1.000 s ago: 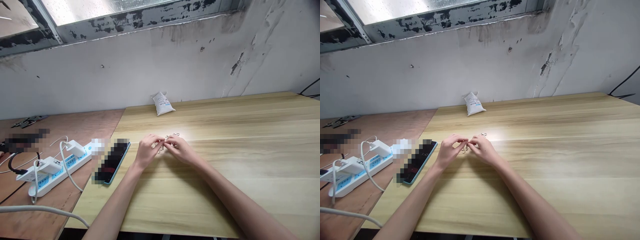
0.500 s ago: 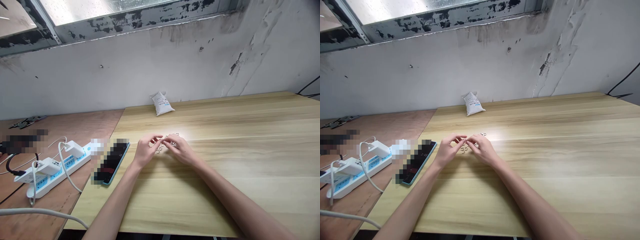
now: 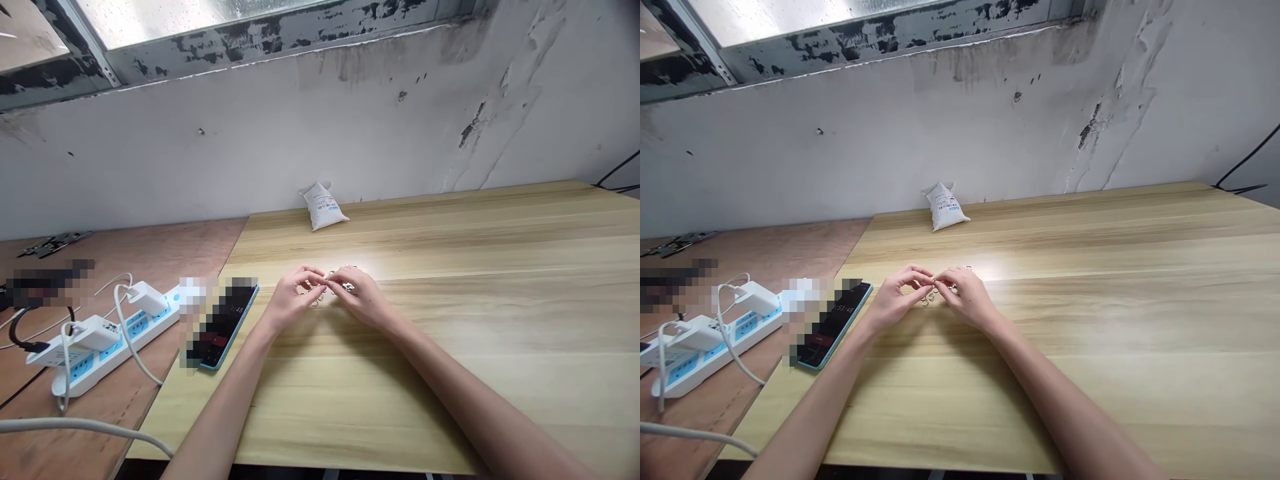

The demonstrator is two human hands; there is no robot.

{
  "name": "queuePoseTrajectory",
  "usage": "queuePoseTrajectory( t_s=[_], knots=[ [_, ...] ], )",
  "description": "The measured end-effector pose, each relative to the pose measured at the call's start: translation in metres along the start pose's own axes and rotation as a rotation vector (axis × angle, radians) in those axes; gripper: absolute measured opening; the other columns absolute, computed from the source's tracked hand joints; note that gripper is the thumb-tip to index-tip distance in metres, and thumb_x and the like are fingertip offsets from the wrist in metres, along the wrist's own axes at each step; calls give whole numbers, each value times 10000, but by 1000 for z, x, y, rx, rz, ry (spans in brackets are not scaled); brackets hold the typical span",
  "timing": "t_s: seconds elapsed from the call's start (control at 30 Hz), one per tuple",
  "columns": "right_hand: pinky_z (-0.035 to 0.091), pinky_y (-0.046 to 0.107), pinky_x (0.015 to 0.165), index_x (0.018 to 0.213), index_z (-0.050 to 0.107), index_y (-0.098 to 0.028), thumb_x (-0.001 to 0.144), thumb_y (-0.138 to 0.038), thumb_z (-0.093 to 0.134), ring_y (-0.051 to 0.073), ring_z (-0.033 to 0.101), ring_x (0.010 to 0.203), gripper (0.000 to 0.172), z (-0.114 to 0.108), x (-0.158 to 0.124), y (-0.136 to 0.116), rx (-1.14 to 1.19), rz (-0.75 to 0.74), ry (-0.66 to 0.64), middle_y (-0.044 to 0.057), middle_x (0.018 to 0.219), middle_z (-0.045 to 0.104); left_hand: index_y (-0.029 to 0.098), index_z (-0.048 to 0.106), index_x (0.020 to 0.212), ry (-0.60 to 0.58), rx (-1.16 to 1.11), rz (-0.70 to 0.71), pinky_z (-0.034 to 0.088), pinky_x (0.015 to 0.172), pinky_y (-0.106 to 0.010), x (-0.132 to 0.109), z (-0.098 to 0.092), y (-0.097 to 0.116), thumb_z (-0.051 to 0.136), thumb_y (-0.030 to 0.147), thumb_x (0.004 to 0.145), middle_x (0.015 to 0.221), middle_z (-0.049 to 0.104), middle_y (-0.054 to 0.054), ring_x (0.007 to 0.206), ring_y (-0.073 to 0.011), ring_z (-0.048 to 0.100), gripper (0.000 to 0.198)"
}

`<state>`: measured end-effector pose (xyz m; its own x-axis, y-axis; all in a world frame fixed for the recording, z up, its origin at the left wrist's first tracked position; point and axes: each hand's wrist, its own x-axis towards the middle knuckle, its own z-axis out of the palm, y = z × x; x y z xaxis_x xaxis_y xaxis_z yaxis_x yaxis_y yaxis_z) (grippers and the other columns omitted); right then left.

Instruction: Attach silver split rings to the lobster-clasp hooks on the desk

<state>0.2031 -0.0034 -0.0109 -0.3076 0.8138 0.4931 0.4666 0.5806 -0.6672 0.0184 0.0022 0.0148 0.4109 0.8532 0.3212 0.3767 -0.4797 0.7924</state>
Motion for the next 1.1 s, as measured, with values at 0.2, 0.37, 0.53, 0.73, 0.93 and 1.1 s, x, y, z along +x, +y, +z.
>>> queuePoseTrajectory(
  t_s=[0.2,0.37,0.53,0.73,0.93,1.1],
  knots=[
    [401,312,727,836,667,-204,950,-259,502,168,553,731,208,-2,0,-3,-9,7,-19,36,803,700,213,716,900,7,64,36,517,758,-285,-1,-1,-2,613,256,874,1017,649,-51,982,-184,625,115],
    [374,312,736,788,655,-198,941,-242,496,164,525,723,226,-3,0,-2,-57,6,-38,27,757,659,210,707,917,-31,127,66,522,755,-286,-2,-1,-1,590,259,892,1030,644,-52,943,-176,634,129],
    [354,299,711,770,643,-194,948,-254,483,160,510,715,247,-4,0,-2,-44,7,-62,23,737,616,214,700,912,-40,131,79,516,829,-304,-3,-2,2,579,256,904,1057,638,-53,979,-179,628,128],
    [350,295,701,771,627,-191,954,-241,453,158,499,716,257,-6,-1,-4,-35,8,-99,22,742,603,218,703,927,-58,132,99,511,851,-309,-3,-3,1,568,257,907,1050,642,-56,998,-186,622,142],
    [356,307,712,759,649,-189,928,-211,487,161,517,718,235,-3,-2,-1,-132,-15,-91,29,733,624,218,669,881,-45,302,94,480,856,-327,-4,2,0,571,228,882,1072,640,-39,1010,-195,608,99],
    [360,316,699,769,699,-208,899,-227,559,155,531,640,191,0,-2,5,-203,-8,-81,13,649,666,210,650,832,42,491,131,445,903,-386,-4,4,-1,588,200,851,1061,644,-52,1044,-229,568,65]
  ],
)
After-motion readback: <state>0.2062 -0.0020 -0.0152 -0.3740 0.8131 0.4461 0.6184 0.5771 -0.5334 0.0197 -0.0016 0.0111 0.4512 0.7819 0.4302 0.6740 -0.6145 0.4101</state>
